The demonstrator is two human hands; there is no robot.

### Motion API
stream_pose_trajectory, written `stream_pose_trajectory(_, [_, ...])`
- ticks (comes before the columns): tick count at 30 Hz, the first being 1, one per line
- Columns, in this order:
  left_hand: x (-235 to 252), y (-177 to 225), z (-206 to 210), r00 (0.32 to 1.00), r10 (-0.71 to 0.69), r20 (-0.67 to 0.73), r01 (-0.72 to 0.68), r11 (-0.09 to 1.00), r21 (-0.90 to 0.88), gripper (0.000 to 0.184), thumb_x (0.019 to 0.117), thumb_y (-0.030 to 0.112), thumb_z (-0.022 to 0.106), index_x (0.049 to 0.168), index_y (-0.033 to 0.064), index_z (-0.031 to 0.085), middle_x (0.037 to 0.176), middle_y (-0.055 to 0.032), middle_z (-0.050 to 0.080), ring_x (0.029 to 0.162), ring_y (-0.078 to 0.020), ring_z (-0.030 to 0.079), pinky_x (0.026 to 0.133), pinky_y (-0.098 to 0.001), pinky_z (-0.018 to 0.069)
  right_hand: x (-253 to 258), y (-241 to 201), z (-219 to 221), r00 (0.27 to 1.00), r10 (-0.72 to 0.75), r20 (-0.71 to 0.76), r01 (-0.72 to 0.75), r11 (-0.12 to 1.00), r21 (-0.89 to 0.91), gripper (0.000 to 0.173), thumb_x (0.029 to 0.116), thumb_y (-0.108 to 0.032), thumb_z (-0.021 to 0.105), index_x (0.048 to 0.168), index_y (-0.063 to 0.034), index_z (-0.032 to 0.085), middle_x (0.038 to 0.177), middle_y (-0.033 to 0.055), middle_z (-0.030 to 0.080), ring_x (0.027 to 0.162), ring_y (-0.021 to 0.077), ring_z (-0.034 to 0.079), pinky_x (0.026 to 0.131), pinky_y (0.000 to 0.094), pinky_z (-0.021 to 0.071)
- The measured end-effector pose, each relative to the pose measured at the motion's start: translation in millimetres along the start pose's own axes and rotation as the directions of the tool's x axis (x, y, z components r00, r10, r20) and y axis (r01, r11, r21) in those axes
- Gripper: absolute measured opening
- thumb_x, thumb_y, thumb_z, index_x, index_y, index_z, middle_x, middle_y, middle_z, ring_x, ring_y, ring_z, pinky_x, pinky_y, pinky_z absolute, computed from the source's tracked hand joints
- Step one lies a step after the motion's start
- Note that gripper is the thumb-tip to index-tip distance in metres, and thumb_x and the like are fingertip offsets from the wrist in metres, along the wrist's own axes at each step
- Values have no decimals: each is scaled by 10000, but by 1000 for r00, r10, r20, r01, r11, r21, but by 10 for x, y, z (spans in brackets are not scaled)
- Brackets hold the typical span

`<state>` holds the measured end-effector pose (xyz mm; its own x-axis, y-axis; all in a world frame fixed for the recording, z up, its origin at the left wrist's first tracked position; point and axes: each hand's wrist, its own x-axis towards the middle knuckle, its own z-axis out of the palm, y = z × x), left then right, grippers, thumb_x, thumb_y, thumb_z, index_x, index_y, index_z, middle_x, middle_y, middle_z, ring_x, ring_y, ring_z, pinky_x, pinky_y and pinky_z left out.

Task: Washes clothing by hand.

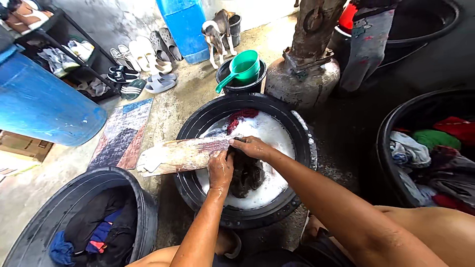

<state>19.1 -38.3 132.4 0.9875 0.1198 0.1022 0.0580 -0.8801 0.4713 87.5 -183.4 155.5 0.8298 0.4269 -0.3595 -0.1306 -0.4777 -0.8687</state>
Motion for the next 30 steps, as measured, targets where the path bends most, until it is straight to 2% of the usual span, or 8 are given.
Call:
stream_pose_trajectory(6, [43,-96,21,962,243,-127,-226,964,140,284,1039,71,534,1249,-51,679,1144,-272,706,1069,-446,688,956,-604,507,-69,-23,-3,991,134,17,-134,959,249,602,1111,-445,402,1383,69,555,1439,291,532,1374,394,489,1142,585,352])
stream_pose_trajectory(13, [-159,-128,41,897,360,-256,-394,915,-92,270,984,73,548,1137,-55,730,1088,-220,735,1025,-377,714,940,-536,544,6,48,21,895,423,-139,-270,765,585,555,1105,-430,376,1363,26,560,1334,266,582,1215,387,574,984,594,461])
stream_pose_trajectory(16, [-303,-27,25,982,149,117,-77,878,-472,298,1021,176,524,1052,-77,679,870,-187,678,832,-275,662,794,-483,531,39,-158,-7,930,305,-206,-162,841,516,642,1107,-491,366,1365,67,553,1349,298,572,1266,401,556,1048,596,435])
stream_pose_trajectory(20, [-341,-214,125,702,37,711,428,776,-463,409,986,231,664,1271,-55,597,1170,-173,674,1093,-194,652,1014,-399,516,27,-632,2,971,93,-222,12,903,430,593,1111,-470,375,1316,37,604,1310,266,599,1229,362,571,1035,575,438])
stream_pose_trajectory(22, [-335,-249,164,645,8,764,258,939,-228,514,961,312,700,1310,-51,597,1288,-213,641,1251,-265,591,1118,-448,429,49,-811,91,974,38,-223,63,902,428,568,1107,-463,399,1254,39,622,1237,254,619,1154,342,589,986,560,451])
stream_pose_trajectory(24, [-237,-98,116,595,-37,803,-52,995,85,554,1045,433,524,1280,-57,633,1330,-266,616,1333,-384,533,1155,-559,355,87,-828,186,987,-71,-141,117,927,356,559,1116,-437,385,1287,48,602,1253,265,623,1175,348,599,1019,553,454])
stream_pose_trajectory(27, [-94,11,-14,671,-19,741,-9,999,33,556,1111,375,385,1205,-106,646,1238,-322,634,1234,-453,578,1076,-611,398,144,-701,166,971,-166,173,169,986,2,668,1113,-501,324,1445,44,521,1462,271,539,1393,379,499,1168,588,346])
stream_pose_trajectory(30, [112,-21,-261,855,-38,518,331,808,-488,422,1116,242,341,1309,-39,590,1271,-194,634,1174,-273,593,1021,-479,473,107,-319,128,983,-181,-2,180,979,-92,699,1069,-581,398,1439,-11,559,1453,237,569,1390,379,512,1164,620,354])
